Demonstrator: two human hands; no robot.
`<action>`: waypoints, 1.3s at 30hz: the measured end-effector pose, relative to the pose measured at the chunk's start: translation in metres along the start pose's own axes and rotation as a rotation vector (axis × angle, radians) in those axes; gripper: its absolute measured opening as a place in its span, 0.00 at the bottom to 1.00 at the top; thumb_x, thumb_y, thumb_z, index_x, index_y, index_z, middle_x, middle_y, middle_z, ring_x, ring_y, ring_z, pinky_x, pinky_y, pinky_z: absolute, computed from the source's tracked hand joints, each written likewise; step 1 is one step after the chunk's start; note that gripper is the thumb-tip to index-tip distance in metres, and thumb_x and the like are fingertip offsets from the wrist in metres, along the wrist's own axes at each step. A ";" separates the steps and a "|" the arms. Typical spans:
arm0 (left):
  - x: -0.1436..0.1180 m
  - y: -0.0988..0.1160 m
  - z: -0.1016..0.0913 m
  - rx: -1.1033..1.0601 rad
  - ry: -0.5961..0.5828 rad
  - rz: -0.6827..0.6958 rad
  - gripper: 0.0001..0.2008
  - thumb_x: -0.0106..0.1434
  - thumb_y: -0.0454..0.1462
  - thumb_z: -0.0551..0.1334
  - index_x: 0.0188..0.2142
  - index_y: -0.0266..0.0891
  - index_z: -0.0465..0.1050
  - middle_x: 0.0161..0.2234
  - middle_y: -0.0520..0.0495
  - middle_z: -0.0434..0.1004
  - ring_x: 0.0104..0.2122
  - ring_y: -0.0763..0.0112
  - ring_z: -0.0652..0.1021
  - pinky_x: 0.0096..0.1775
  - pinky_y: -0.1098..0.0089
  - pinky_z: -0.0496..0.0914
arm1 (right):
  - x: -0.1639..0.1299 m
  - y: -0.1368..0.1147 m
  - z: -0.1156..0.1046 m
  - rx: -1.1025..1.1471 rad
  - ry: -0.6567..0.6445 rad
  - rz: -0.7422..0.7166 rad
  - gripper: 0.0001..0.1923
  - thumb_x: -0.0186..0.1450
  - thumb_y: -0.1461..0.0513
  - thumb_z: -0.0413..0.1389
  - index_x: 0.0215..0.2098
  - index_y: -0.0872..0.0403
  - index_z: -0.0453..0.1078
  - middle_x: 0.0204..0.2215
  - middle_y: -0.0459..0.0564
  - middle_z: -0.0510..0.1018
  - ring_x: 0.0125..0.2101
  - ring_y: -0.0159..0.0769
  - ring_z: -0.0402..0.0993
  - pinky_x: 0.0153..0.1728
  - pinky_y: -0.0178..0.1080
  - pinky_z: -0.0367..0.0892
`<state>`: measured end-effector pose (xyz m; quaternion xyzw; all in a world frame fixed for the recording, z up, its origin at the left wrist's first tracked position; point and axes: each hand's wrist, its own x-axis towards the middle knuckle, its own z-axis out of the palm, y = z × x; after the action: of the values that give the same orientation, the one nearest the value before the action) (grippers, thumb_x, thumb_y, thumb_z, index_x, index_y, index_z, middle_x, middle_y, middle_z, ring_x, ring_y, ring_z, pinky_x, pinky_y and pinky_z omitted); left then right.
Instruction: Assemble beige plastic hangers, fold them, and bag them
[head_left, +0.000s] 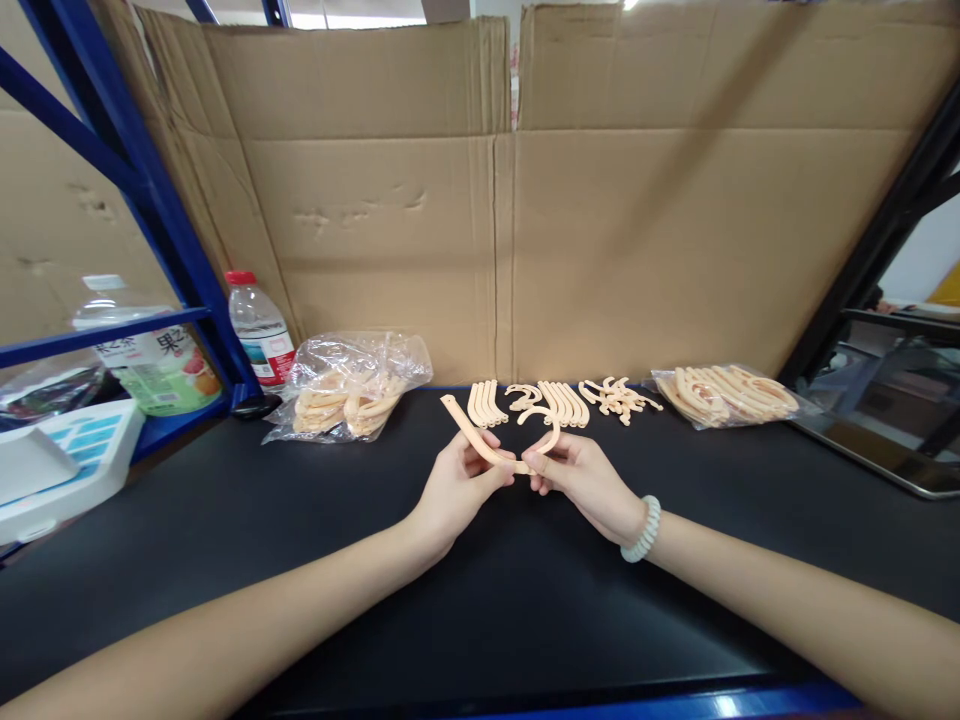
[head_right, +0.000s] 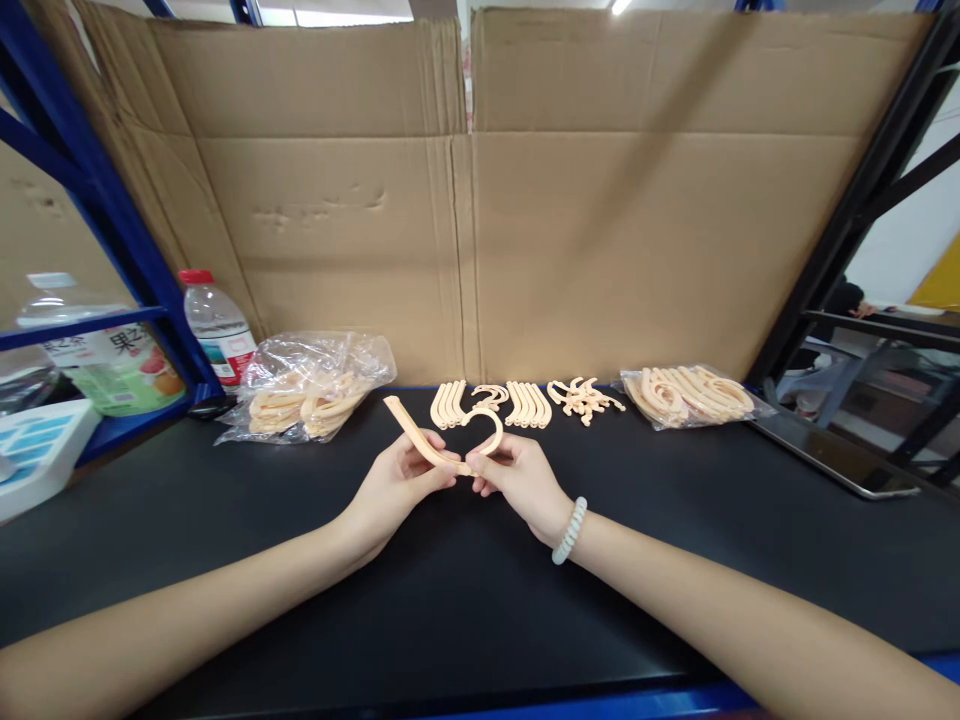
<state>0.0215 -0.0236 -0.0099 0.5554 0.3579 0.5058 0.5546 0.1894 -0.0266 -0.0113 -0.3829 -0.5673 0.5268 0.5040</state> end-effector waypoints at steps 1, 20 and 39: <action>0.000 0.000 0.000 -0.011 0.007 -0.010 0.17 0.50 0.35 0.70 0.36 0.39 0.64 0.29 0.51 0.78 0.32 0.68 0.78 0.39 0.65 0.72 | 0.000 0.000 0.000 -0.023 0.003 -0.005 0.16 0.54 0.51 0.64 0.26 0.55 0.70 0.22 0.44 0.72 0.23 0.29 0.67 0.26 0.36 0.63; 0.003 0.003 0.001 -0.204 0.063 -0.159 0.17 0.49 0.32 0.72 0.35 0.35 0.67 0.29 0.51 0.77 0.34 0.74 0.78 0.44 0.69 0.73 | 0.029 -0.005 -0.039 -0.382 0.041 -0.309 0.14 0.64 0.54 0.54 0.44 0.52 0.72 0.30 0.49 0.73 0.29 0.36 0.72 0.31 0.42 0.70; 0.005 0.002 0.001 -0.230 0.035 -0.152 0.16 0.49 0.31 0.73 0.35 0.35 0.70 0.29 0.51 0.75 0.34 0.74 0.77 0.43 0.71 0.74 | 0.079 0.018 -0.078 -1.092 0.003 -0.644 0.09 0.65 0.67 0.50 0.33 0.53 0.72 0.37 0.53 0.78 0.41 0.43 0.70 0.46 0.47 0.65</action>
<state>0.0231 -0.0194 -0.0072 0.4507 0.3481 0.5096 0.6450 0.2483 0.0686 -0.0207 -0.3957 -0.8404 -0.0170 0.3699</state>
